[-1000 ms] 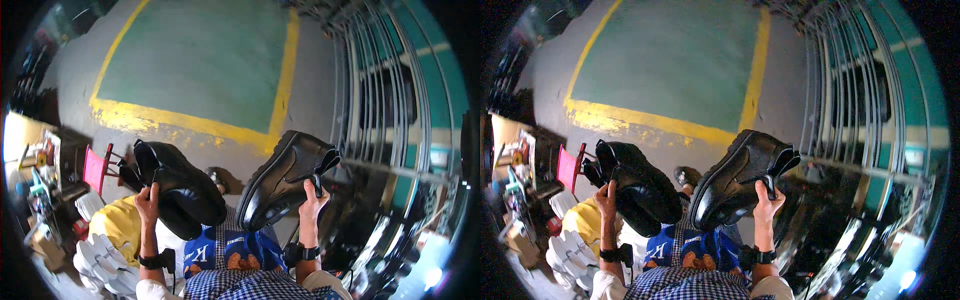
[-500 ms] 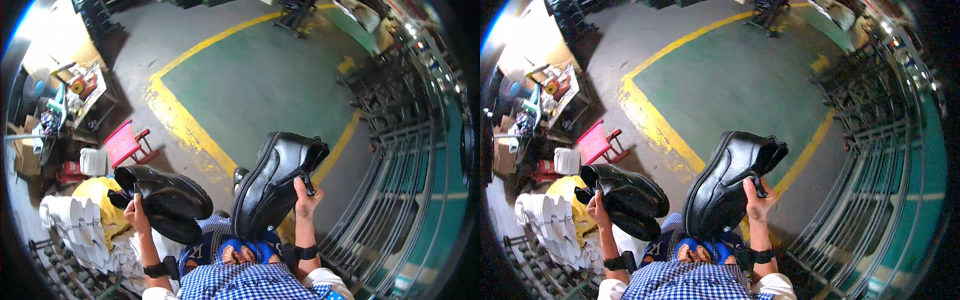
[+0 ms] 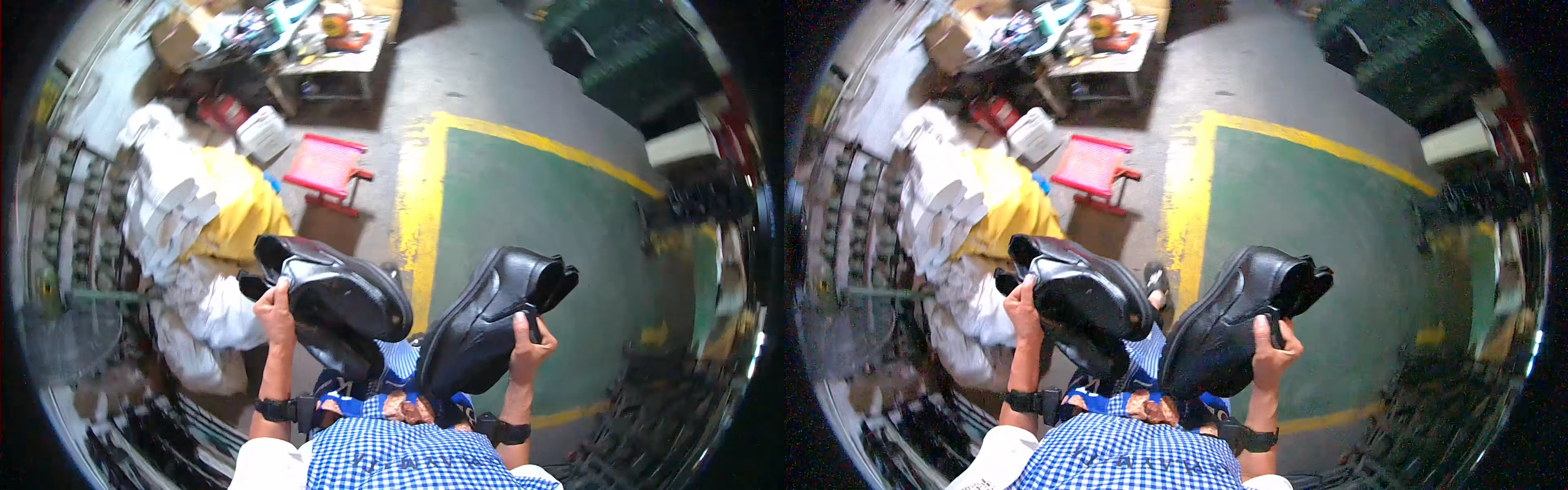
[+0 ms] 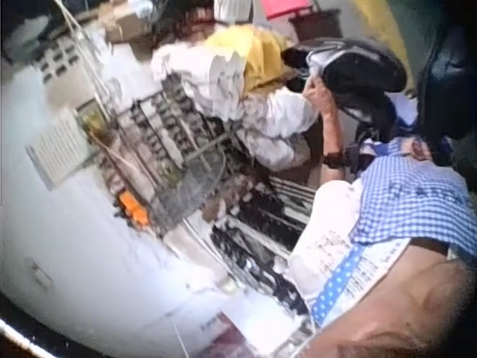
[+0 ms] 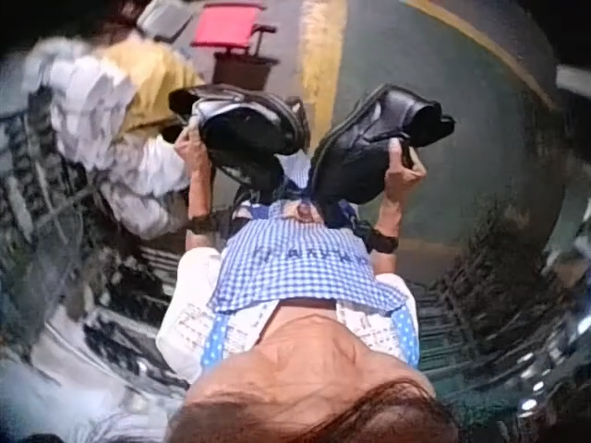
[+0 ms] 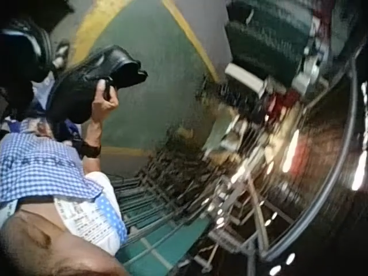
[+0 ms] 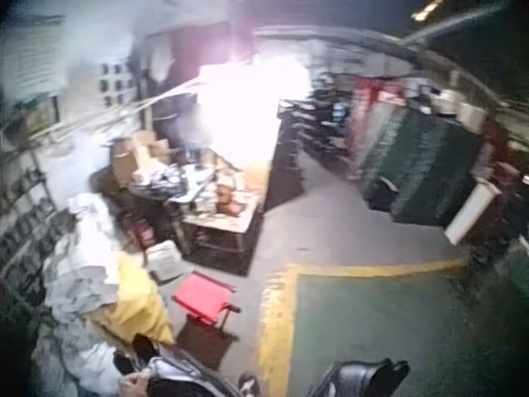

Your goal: Cleaning and inspecting black leather shoes from a production rack using a brush and a scraper.

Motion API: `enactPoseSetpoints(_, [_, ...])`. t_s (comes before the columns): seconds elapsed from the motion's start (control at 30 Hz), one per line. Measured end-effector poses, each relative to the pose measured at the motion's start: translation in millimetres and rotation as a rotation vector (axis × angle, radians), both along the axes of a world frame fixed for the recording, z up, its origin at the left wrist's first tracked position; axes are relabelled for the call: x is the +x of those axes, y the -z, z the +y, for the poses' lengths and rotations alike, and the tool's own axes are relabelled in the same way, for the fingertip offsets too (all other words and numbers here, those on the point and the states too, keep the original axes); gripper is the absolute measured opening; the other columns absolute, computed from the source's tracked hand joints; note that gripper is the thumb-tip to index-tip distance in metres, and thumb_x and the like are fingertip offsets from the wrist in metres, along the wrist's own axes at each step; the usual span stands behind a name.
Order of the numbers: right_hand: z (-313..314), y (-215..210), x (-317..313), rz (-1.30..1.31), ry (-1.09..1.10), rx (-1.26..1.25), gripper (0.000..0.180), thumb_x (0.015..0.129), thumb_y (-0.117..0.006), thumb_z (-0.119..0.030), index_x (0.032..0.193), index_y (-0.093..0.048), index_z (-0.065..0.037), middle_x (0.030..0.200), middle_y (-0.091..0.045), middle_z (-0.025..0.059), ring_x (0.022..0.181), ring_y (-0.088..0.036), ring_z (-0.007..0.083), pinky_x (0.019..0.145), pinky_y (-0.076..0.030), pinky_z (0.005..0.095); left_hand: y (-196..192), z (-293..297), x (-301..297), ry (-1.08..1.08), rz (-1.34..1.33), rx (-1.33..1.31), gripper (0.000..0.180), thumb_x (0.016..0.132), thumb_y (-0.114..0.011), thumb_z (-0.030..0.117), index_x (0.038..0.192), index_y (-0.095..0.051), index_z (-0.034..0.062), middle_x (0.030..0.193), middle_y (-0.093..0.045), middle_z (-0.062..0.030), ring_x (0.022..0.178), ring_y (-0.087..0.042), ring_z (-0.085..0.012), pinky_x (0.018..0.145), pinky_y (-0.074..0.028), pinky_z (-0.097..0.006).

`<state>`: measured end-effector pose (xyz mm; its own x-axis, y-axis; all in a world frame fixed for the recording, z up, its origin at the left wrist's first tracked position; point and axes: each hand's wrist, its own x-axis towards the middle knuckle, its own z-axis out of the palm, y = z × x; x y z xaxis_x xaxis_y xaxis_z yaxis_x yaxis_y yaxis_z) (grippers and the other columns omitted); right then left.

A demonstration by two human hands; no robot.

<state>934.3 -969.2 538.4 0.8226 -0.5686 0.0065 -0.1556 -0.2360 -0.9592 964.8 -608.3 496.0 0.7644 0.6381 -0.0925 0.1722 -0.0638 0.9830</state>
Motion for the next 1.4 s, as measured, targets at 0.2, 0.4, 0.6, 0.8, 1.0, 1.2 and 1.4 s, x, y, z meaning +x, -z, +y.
enactPoseSetpoints(0.2, [29.9,20.2,102.4,0.070,-0.151,0.078,0.013,0.076,-0.060,-0.009,0.068,-0.057,0.001,0.062,-0.049,-0.0049,0.057,-0.042,0.0051,0.054,-0.035,0.0197,15.9,28.8,42.1,-0.241,-0.057,-0.092,0.040,0.082,-0.056,0.016,0.048,-0.035,0.0096,0.052,-0.031,0.0097,0.051,-0.024,-0.0018,0.044,-0.017,-0.023])
enactPoseSetpoints(0.4, [61.7,29.7,213.3,0.130,-0.261,0.050,0.012,0.074,-0.062,-0.006,0.067,-0.057,0.002,0.064,-0.050,-0.0044,0.058,-0.042,0.0049,0.054,-0.035,0.0197,17.3,52.9,104.4,-0.226,-0.013,0.077,0.042,0.082,-0.055,0.015,0.050,-0.030,0.0060,0.051,-0.026,0.0082,0.050,-0.022,-0.0030,0.044,-0.016,-0.026])
enactPoseSetpoints(0.6, [90.0,33.1,320.1,0.041,-0.446,-0.006,0.013,0.072,-0.064,-0.003,0.062,-0.055,0.001,0.062,-0.047,-0.0032,0.056,-0.040,0.0050,0.051,-0.032,0.0205,5.7,68.9,177.2,-0.269,0.043,0.185,0.044,0.082,-0.056,0.015,0.050,-0.028,0.0051,0.049,-0.024,0.0063,0.049,-0.022,-0.0042,0.043,-0.016,-0.028])
enactPoseSetpoints(0.8, [106.5,48.6,429.7,0.042,-0.663,0.039,0.010,0.070,-0.065,0.001,0.063,-0.057,0.001,0.063,-0.049,-0.0013,0.058,-0.043,0.0067,0.053,-0.035,0.0210,17.7,57.9,217.0,-0.485,0.152,0.205,0.042,0.082,-0.055,0.019,0.050,-0.035,0.0012,0.048,-0.026,0.0048,0.047,-0.024,-0.0056,0.042,-0.019,-0.028])
enactPoseSetpoints(1.0, [129.5,99.6,539.0,0.066,-1.017,-0.094,0.013,0.067,-0.068,-0.003,0.061,-0.056,-0.002,0.059,-0.047,0.0014,0.057,-0.044,0.0118,0.055,-0.036,0.0258,39.3,10.7,235.9,-0.793,0.375,0.257,0.041,0.085,-0.053,0.022,0.052,-0.038,0.0032,0.054,-0.033,0.0070,0.052,-0.027,-0.0043,0.045,-0.021,-0.025])
enactPoseSetpoints(1.2, [198.5,155.8,605.9,-0.142,-1.503,-0.456,0.033,0.063,-0.070,-0.017,0.050,-0.042,-0.005,0.054,-0.037,0.0076,0.057,-0.039,0.0240,0.053,-0.032,0.0343,71.6,-39.2,231.8,-1.128,0.446,0.132,0.042,0.085,-0.053,0.025,0.055,-0.042,-0.0033,0.051,-0.034,0.0043,0.051,-0.028,-0.0065,0.044,-0.023,-0.028])
enactPoseSetpoints(1.4, [300.5,230.7,630.4,-0.376,-1.929,-0.728,0.030,0.067,-0.065,-0.027,0.052,-0.053,-0.004,0.058,-0.055,0.0098,0.063,-0.049,0.0253,0.068,-0.036,0.0341,111.1,-68.7,234.0,-1.313,0.475,-0.068,0.038,0.085,-0.054,0.021,0.056,-0.046,-0.0028,0.056,-0.039,0.0067,0.054,-0.030,-0.0050,0.047,-0.024,-0.026])
